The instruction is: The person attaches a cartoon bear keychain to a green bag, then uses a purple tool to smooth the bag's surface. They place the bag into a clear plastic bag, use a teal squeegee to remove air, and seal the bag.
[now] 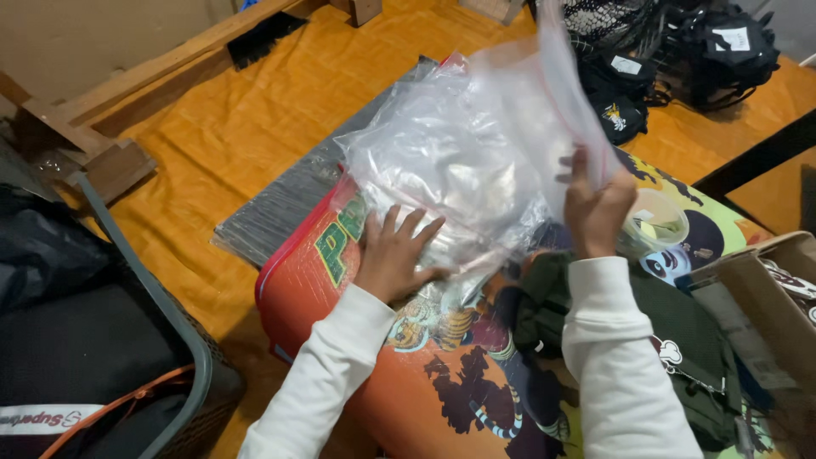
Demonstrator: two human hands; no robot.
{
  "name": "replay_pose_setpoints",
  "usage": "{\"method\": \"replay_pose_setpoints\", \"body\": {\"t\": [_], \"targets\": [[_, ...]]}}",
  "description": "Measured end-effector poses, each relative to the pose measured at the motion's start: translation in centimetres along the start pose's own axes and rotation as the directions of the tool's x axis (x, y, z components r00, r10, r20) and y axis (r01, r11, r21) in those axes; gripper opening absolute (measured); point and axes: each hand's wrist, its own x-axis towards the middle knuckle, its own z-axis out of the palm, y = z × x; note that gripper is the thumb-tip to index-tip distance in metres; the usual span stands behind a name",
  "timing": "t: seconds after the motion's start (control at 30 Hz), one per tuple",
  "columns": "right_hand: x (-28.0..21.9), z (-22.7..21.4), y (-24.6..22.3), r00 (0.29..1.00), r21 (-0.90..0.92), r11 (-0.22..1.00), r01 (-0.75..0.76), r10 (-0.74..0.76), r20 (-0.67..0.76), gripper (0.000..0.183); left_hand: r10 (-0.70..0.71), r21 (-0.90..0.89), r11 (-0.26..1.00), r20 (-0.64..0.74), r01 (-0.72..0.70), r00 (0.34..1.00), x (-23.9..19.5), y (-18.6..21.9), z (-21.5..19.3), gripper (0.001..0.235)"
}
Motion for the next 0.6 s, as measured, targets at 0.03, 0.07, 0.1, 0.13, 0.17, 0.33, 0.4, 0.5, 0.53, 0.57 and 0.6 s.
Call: {"method": "replay_pose_setpoints", "body": {"t": [0.03, 0.07, 0.1, 0.13, 0.17, 0.33, 0.4, 0.5, 0.53, 0.57, 0.6], "targets": [[0.6, 0.0, 0.2, 1.0, 0.001, 1.0, 0.002, -0.002, -0.003, 0.019, 0.002, 0.001, 1.0, -0.003, -0.002, 1.0, 0.5, -0.6, 0.8, 0.088], [0.8, -0.3, 0.6, 0.997, -0.028, 0.998, 0.056, -0.057, -0.058, 0.018, 0.026, 0.039, 0.999, -0.071, -0.024, 0.997, 0.7, -1.0, 1.8, 0.072], [1.0, -0.6, 1.1, 0.987, -0.059, 0.992, 0.108, -0.114, -0.111, 0.019, 0.054, 0.078, 0.996, -0.137, -0.043, 0.989, 0.9, -1.3, 2.8, 0.061], [1.0, -0.9, 1.0, 0.987, -0.062, 0.992, 0.107, -0.114, -0.112, 0.019, 0.056, 0.076, 0.996, -0.137, -0.046, 0.989, 0.9, -1.5, 3.2, 0.061], [0.9, -1.2, 0.9, 0.984, -0.104, 0.988, 0.114, -0.127, -0.121, 0.017, 0.029, 0.007, 1.0, -0.237, -0.028, 0.971, 1.0, -1.7, 3.6, 0.035], [0.8, -1.7, 1.0, 0.984, -0.104, 0.988, 0.117, -0.129, -0.119, 0.016, -0.144, -0.281, 0.957, -0.25, 0.071, 0.957, 1.0, -0.7, 0.1, 0.012], [0.7, -1.7, 0.5, 0.984, -0.007, 0.988, 0.156, -0.156, -0.085, 0.013, -0.176, -0.384, 0.922, -0.283, 0.057, 0.943, 1.1, -0.7, -0.6, 0.01], [0.3, -2.0, 0.2, 0.977, 0.003, 0.98, 0.198, -0.197, -0.084, 0.005, -0.174, -0.405, 0.914, -0.426, -0.015, 0.888, 1.5, -0.1, -1.4, 0.016], [0.3, -1.9, 0.1, 0.977, 0.003, 0.98, 0.197, -0.196, -0.088, 0.005, -0.171, -0.404, 0.915, -0.426, -0.018, 0.888, 1.6, 0.1, -2.0, 0.016], [0.3, -1.8, -0.1, 0.973, 0.012, 0.978, 0.211, -0.209, -0.095, 0.005, -0.176, -0.445, 0.892, -0.498, -0.076, 0.849, 1.7, 0.2, -2.6, 0.017], [0.2, -1.8, -0.2, 0.97, 0.019, 0.975, 0.222, -0.219, -0.102, 0.008, -0.184, -0.481, 0.866, -0.563, -0.138, 0.805, 1.8, 0.4, -3.2, 0.019]]}}
